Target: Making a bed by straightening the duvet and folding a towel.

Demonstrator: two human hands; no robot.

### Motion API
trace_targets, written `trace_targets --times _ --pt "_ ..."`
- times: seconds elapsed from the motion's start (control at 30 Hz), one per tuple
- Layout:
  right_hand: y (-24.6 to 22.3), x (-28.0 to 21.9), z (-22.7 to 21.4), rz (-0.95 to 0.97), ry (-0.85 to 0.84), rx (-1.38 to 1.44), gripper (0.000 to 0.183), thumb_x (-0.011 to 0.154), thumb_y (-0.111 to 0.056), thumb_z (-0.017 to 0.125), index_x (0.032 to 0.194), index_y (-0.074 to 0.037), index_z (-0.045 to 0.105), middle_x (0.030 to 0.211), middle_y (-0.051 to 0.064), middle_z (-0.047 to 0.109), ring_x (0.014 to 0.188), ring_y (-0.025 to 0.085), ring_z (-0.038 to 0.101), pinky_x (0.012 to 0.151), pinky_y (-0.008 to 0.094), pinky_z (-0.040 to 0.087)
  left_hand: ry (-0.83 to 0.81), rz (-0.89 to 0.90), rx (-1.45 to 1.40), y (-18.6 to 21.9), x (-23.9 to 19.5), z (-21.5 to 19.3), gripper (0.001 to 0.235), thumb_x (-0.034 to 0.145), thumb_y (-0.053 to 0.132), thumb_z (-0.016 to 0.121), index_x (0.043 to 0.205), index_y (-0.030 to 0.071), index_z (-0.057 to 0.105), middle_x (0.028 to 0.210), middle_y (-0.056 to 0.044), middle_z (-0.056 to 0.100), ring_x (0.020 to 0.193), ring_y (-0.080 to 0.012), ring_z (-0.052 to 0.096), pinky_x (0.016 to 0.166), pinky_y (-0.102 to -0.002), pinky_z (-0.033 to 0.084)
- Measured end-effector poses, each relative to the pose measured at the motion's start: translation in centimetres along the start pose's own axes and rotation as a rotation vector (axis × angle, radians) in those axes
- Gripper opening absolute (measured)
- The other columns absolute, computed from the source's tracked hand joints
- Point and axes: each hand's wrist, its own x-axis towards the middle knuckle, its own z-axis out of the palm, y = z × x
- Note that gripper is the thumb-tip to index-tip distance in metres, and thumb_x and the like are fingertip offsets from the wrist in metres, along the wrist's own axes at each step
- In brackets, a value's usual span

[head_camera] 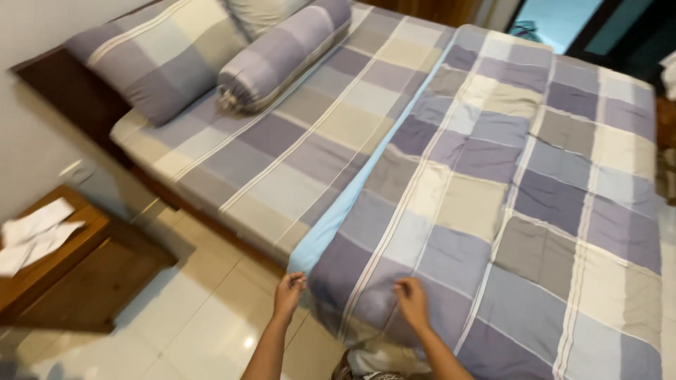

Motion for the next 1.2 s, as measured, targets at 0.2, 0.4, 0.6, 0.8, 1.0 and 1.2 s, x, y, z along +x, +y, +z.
trace_targets --times 0.2,0.4,0.6,0.8,1.0,1.2 --pt "2.5 1.6 -8.9 0.046 0.533 -0.495 0.027 0.082 -0.015 0.072 0.108 -0.007 0.067 0.112 0.011 0.068 0.119 0.033 0.055 0.108 0.047 0.038 0.05 0.34 0.546 0.3 11.6 7.6 0.039 0.086 0.026 0.073 0.119 0.006 0.068 0.116 -0.015 0.075 0.112 -0.0298 0.071 0.097 -0.039 0.054" --pt "0.9 1.9 -9.1 0.313 0.543 -0.543 0.045 0.081 -0.024 0.075 0.119 -0.004 0.062 0.124 0.015 0.063 0.128 0.034 0.049 0.114 0.047 0.032 -0.047 0.108 0.762 3.5 12.8 13.1 0.056 0.084 0.049 0.074 0.117 0.005 0.067 0.115 -0.019 0.073 0.109 -0.0353 0.069 0.094 -0.043 0.054" --pt "4.0 0.3 -8.0 0.341 0.631 -0.802 0.066 0.077 -0.037 0.08 0.127 0.0 0.06 0.128 0.019 0.061 0.133 0.037 0.048 0.116 0.051 0.029 -0.27 0.048 0.854 4.1 12.3 9.8 0.07 0.076 0.066 0.076 0.104 0.002 0.073 0.105 -0.021 0.074 0.102 -0.0346 0.071 0.089 -0.042 0.055" --pt "5.7 -1.0 -8.2 0.34 0.653 -0.74 0.08 0.08 -0.047 0.081 0.135 0.006 0.057 0.132 0.024 0.06 0.132 0.042 0.048 0.117 0.053 0.032 -0.408 0.31 0.818 3.1 11.7 7.6 0.062 0.089 0.061 0.067 0.103 0.0 0.071 0.097 -0.024 0.072 0.093 -0.0404 0.069 0.081 -0.047 0.053" --pt "2.8 -2.9 -6.8 0.455 0.717 -0.573 0.089 0.078 -0.051 0.082 0.137 0.011 0.055 0.133 0.034 0.06 0.126 0.048 0.057 0.109 0.05 0.044 -0.374 0.422 0.468 16.0 6.5 5.9 0.049 0.09 0.046 0.068 0.103 -0.002 0.069 0.089 -0.024 0.073 0.084 -0.0378 0.072 0.076 -0.044 0.054" --pt "0.0 -4.9 -2.9 0.621 0.667 -0.497 0.095 0.078 -0.056 0.081 0.137 0.013 0.054 0.13 0.038 0.061 0.124 0.049 0.06 0.107 0.049 0.047 -0.284 0.43 0.535 18.3 10.7 1.2 0.057 0.087 0.047 0.071 0.114 -0.003 0.063 0.088 -0.026 0.071 0.079 -0.0395 0.071 0.072 -0.045 0.054"
